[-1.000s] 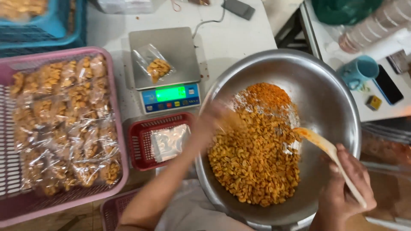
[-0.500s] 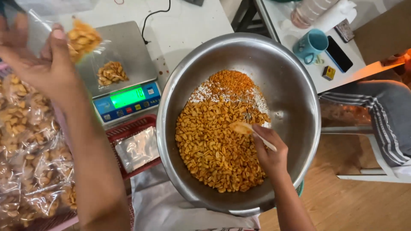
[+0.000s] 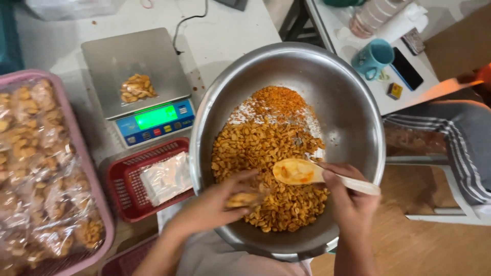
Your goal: The person scoops orange snack pieces from a large metal bowl into small plastic bags placed on a digital scale. After each bag reaches the target weight, it is moved to a pink basket. The process repeats continuously throughout the clip.
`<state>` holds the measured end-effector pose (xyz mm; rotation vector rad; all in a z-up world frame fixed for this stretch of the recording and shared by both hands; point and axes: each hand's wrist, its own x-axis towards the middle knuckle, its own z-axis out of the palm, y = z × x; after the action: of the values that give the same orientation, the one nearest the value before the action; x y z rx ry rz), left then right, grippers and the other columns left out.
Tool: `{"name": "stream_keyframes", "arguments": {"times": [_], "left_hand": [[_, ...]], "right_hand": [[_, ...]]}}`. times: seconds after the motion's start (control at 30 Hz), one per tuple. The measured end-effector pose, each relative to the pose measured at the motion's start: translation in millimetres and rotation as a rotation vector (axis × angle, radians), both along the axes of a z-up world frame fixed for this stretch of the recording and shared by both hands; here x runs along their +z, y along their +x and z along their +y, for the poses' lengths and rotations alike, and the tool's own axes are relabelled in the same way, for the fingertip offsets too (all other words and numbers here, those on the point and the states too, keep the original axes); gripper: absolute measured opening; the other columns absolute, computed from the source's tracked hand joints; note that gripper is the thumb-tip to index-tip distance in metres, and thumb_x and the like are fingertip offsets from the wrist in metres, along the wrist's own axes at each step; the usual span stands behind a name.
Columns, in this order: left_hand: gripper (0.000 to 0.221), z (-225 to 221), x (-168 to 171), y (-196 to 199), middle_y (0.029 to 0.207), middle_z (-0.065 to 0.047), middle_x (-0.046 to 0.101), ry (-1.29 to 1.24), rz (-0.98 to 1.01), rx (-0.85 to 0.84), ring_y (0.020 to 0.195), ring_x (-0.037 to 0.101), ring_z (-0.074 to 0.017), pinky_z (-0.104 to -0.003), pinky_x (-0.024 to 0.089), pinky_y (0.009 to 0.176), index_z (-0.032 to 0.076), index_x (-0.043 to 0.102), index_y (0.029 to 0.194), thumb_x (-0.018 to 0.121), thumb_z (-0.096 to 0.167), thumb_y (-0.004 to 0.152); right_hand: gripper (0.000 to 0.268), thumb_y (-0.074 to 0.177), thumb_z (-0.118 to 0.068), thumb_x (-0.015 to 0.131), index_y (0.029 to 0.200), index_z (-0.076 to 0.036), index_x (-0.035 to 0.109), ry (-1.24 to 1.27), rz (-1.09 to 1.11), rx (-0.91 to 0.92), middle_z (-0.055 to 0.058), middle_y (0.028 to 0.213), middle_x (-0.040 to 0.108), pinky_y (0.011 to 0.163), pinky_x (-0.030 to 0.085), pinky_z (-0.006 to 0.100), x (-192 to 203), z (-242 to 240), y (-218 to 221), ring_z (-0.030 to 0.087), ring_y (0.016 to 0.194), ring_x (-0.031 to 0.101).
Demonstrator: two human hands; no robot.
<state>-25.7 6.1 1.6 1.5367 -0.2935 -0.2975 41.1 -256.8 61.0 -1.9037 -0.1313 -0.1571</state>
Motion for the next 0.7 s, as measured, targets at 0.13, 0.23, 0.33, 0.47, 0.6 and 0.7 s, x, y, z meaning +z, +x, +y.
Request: {"name": "stream_keyframes", "arguments": {"times": [0.13, 0.23, 0.33, 0.47, 0.6, 0.7], "left_hand": [[0.081, -18.7, -4.0, 15.2, 0.162, -0.01, 0.042, 0.14, -0.09, -0.016, 0.135, 0.059, -0.0228, -0.039, 0.048, 0.112, 0.008, 0.024, 0.157, 0.071, 0.011, 0.091], [0.079, -24.3, -9.1, 28.0, 0.153, -0.018, 0.048, 0.101, -0.187, 0.119, 0.133, 0.057, -0.0303, -0.042, 0.044, 0.114, 0.009, 0.031, 0.158, 0.072, 0.02, 0.091], [0.033, -41.3, -15.3, 28.0, 0.131, -0.005, 0.073, -0.203, 0.114, 0.169, 0.122, 0.07, -0.0188, -0.029, 0.052, 0.106, 0.019, 0.074, 0.121, 0.066, 0.038, 0.095], [0.018, 15.7, 6.9, 48.5, 0.111, -0.004, 0.074, -0.465, 0.006, 0.1, 0.106, 0.075, -0.0182, -0.023, 0.063, 0.065, 0.019, 0.072, 0.092, 0.059, 0.021, 0.105], [0.041, 161.8, -129.8, 136.1, 0.133, -0.02, 0.058, 0.604, 0.148, 1.152, 0.123, 0.048, -0.0438, -0.053, 0.036, 0.101, 0.019, 0.07, 0.12, 0.054, 0.043, 0.091], [0.045, 230.2, -140.7, 159.2, 0.134, -0.024, 0.049, 0.82, -0.094, 1.435, 0.127, 0.041, -0.0507, -0.059, 0.029, 0.109, 0.013, 0.07, 0.118, 0.051, 0.048, 0.096]], "right_hand": [[0.012, 0.097, 0.004, 0.066, 0.106, 0.008, 0.073, -0.125, -0.303, 0.054, 0.022, 0.101, 0.073, 0.071, 0.062, 0.026, 18.9, 22.4, -5.5, 0.024, 0.087, 0.072], [0.014, 0.098, 0.005, 0.063, 0.108, 0.01, 0.071, 0.004, -0.228, 0.023, 0.023, 0.101, 0.071, 0.068, 0.065, 0.027, 25.0, 32.9, -10.5, 0.025, 0.083, 0.07], [0.01, 0.103, -0.002, 0.065, 0.112, 0.003, 0.068, 0.123, -0.267, -0.065, 0.018, 0.108, 0.069, 0.066, 0.062, 0.029, -16.3, -6.3, 4.2, 0.022, 0.079, 0.069], [0.019, 0.104, -0.01, 0.068, 0.118, 0.003, 0.071, 0.144, -0.193, -0.308, 0.019, 0.107, 0.07, 0.07, 0.068, 0.03, -6.2, -4.2, 1.3, 0.023, 0.084, 0.069], [0.023, 0.111, -0.01, 0.064, 0.125, 0.008, 0.07, 0.046, -0.199, -0.283, 0.018, 0.108, 0.07, 0.074, 0.067, 0.031, -27.0, -35.7, 7.1, 0.024, 0.086, 0.07], [0.023, 0.113, -0.012, 0.066, 0.127, 0.006, 0.07, 0.011, -0.164, -0.242, 0.016, 0.104, 0.069, 0.072, 0.061, 0.027, -41.1, -45.3, 13.0, 0.022, 0.081, 0.069]]}}
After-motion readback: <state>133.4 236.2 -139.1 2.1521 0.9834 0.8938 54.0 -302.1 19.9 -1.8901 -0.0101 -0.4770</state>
